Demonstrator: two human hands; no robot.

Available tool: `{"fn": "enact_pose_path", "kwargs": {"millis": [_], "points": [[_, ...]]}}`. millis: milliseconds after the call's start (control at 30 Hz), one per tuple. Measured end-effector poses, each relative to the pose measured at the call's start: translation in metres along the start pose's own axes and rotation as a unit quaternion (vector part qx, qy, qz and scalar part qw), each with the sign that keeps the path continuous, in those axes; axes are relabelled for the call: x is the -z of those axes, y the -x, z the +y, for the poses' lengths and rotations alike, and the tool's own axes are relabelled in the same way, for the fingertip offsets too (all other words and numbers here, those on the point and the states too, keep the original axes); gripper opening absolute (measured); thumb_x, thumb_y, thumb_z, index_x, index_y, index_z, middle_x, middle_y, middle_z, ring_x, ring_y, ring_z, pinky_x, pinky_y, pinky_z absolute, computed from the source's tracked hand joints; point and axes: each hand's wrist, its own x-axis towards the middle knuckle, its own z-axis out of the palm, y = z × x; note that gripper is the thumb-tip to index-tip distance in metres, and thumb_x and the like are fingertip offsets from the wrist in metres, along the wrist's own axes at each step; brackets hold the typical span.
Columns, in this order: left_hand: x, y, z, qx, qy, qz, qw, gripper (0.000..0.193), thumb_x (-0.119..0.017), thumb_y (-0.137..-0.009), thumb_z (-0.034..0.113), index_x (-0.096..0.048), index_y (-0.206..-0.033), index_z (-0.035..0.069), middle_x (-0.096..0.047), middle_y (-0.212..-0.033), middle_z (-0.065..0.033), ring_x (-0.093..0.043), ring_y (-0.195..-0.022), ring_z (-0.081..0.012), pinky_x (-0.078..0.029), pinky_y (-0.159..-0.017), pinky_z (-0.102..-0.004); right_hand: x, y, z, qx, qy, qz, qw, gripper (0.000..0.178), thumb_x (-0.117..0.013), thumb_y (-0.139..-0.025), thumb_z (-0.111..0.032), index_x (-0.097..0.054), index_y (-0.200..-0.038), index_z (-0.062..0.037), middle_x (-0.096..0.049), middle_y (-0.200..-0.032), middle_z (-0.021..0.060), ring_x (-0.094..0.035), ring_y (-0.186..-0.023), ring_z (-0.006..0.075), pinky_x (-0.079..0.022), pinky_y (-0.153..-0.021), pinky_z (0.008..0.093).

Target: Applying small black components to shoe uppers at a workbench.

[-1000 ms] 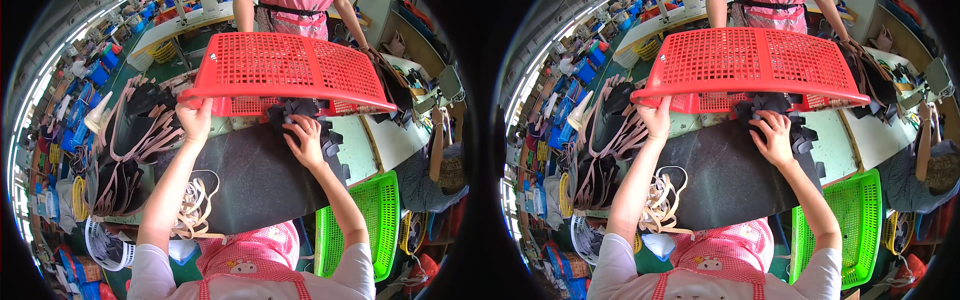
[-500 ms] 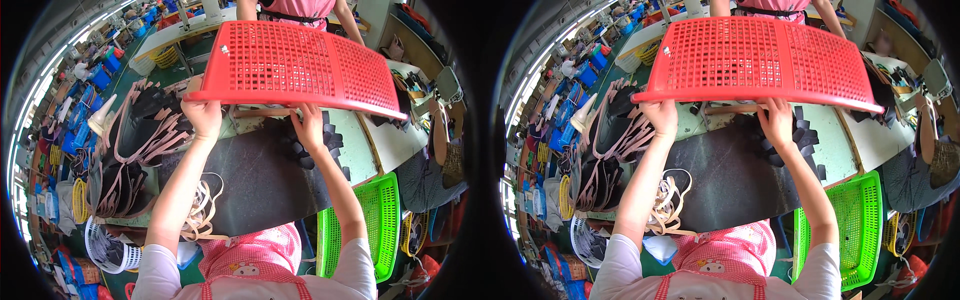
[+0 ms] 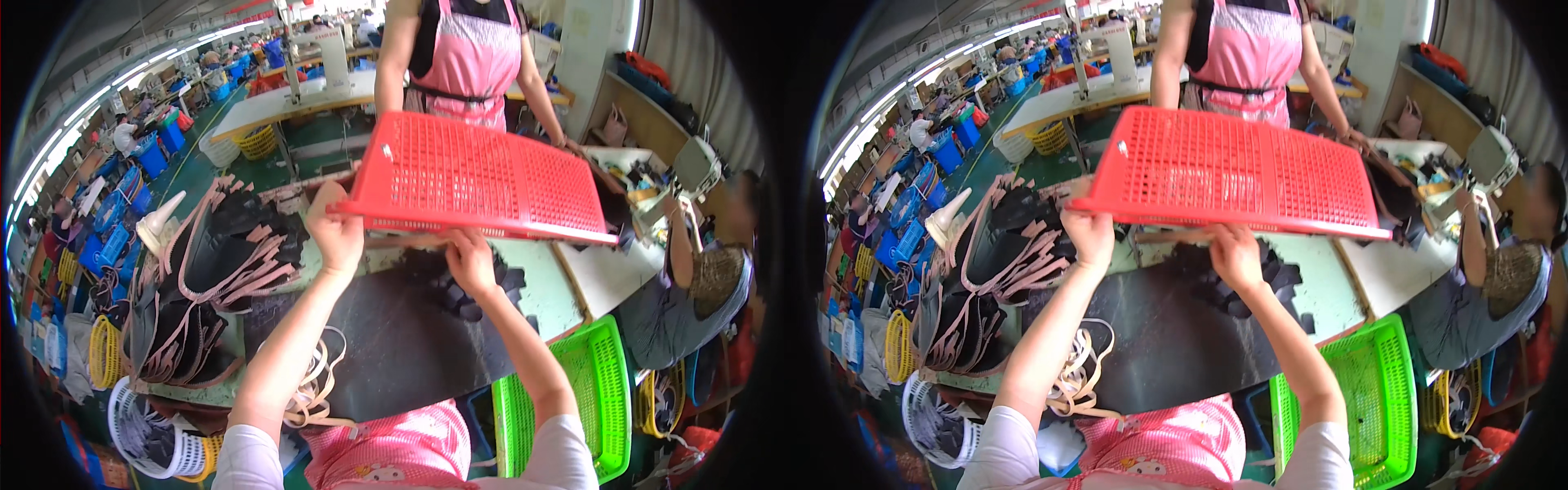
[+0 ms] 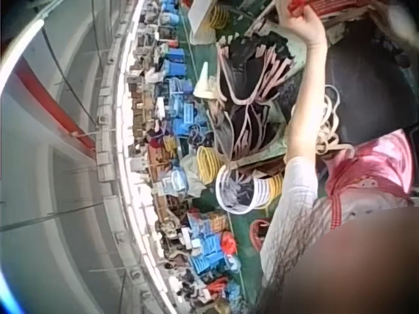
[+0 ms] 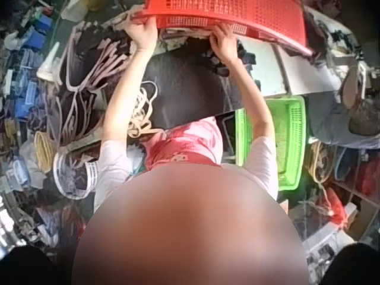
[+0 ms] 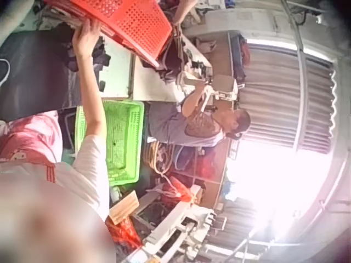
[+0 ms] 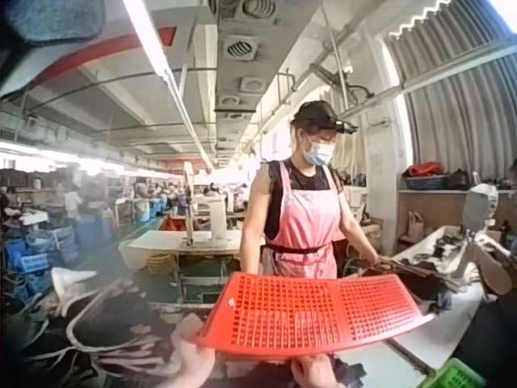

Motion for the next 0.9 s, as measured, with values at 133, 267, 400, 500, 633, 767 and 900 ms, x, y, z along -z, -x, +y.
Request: {"fn": "enact_pose_path", "kwargs": {"millis": [133, 267, 400, 500, 633, 767, 900], "points": [[0.001, -0.006, 0.008, 0.037, 0.065, -0.013, 0.997, 0.031, -0.072, -0.086, -0.003, -0.044, -0.074, 0.004, -0.036, -0.069, 0.0007, -0.033, -0.065, -0.0085, -0.031, -0.058, -0.0253, 0.019, 0.0, 0.006, 0.051, 0.137, 0.01, 0.989, 0.019, -0.071, -0.085, -0.009, -0.072, -0.104, -0.0093, -0.068, -0.111, 0.0109, -0.062, -0.11, 0.0331, -0.046, -0.102, 0.0465], [0.031, -0.03, 0.009, -0.009, -0.038, 0.031, 0.999, 0.024, -0.072, -0.087, -0.001, -0.051, -0.077, 0.002, -0.041, -0.068, 0.0013, -0.038, -0.064, -0.0086, -0.036, -0.059, -0.0267, 0.04, 0.043, 0.009, 0.149, 0.018, -0.179, 0.972, 0.022, -0.073, -0.082, -0.01, -0.073, -0.103, -0.0112, -0.068, -0.125, 0.0114, -0.06, -0.12, 0.0307, -0.043, -0.106, 0.0482], [0.075, -0.055, 0.01, -0.005, 0.012, 0.117, 0.993, 0.01, -0.077, -0.086, 0.004, -0.068, -0.09, 0.0, -0.064, -0.074, -0.0023, -0.055, -0.069, -0.009, -0.045, -0.064, -0.0279, 0.047, 0.071, 0.045, -0.108, 0.108, 0.065, 0.986, 0.029, -0.066, -0.092, -0.014, -0.066, -0.121, -0.0085, -0.065, -0.126, 0.0164, -0.056, -0.123, 0.04, -0.039, -0.105, 0.0546], [0.124, -0.07, 0.017, 0.025, 0.004, 0.153, 0.988, 0.014, -0.079, -0.085, 0.007, -0.07, -0.092, -0.001, -0.073, -0.089, -0.0049, -0.065, -0.077, -0.0106, -0.051, -0.068, -0.0303, 0.037, 0.083, 0.06, -0.37, -0.008, -0.138, 0.919, 0.055, -0.048, -0.104, -0.051, -0.051, -0.147, -0.0158, -0.043, -0.157, 0.0177, -0.037, -0.146, 0.0378, -0.028, -0.118, 0.0489], [0.257, -0.097, 0.039, 0.095, 0.048, 0.27, 0.957, 0.03, -0.074, -0.08, -0.002, -0.064, -0.108, 0.001, -0.067, -0.104, -0.0086, -0.066, -0.095, -0.0237, -0.053, -0.087, -0.0364, 0.031, 0.087, 0.069, -0.128, 0.046, -0.105, 0.985, 0.049, -0.055, -0.105, -0.03, -0.051, -0.144, -0.0007, -0.052, -0.147, 0.0218, -0.043, -0.141, 0.037, -0.029, -0.119, 0.0442], [0.489, -0.089, 0.122, 0.031, -0.08, 0.269, 0.959, 0.037, -0.072, -0.075, -0.009, -0.065, -0.111, -0.001, -0.072, -0.102, -0.0076, -0.069, -0.091, -0.0244, -0.055, -0.079, -0.0355, 0.037, 0.072, 0.097, -0.184, -0.091, -0.082, 0.975, 0.048, -0.051, -0.108, -0.029, -0.051, -0.144, 0.0022, -0.055, -0.143, 0.019, -0.049, -0.135, 0.0288, -0.035, -0.116, 0.0396], [0.681, 0.012, 0.244, 0.137, -0.127, 0.444, 0.877, 0.024, -0.069, -0.083, -0.005, -0.068, -0.107, -0.001, -0.072, -0.107, -0.014, -0.069, -0.098, -0.0243, -0.055, -0.093, -0.0407, 0.033, 0.063, 0.11, -0.126, -0.076, -0.101, 0.984, 0.045, -0.051, -0.109, -0.031, -0.056, -0.141, 0.0, -0.058, -0.141, 0.0148, -0.052, -0.133, 0.0267, -0.039, -0.114, 0.039]]}}
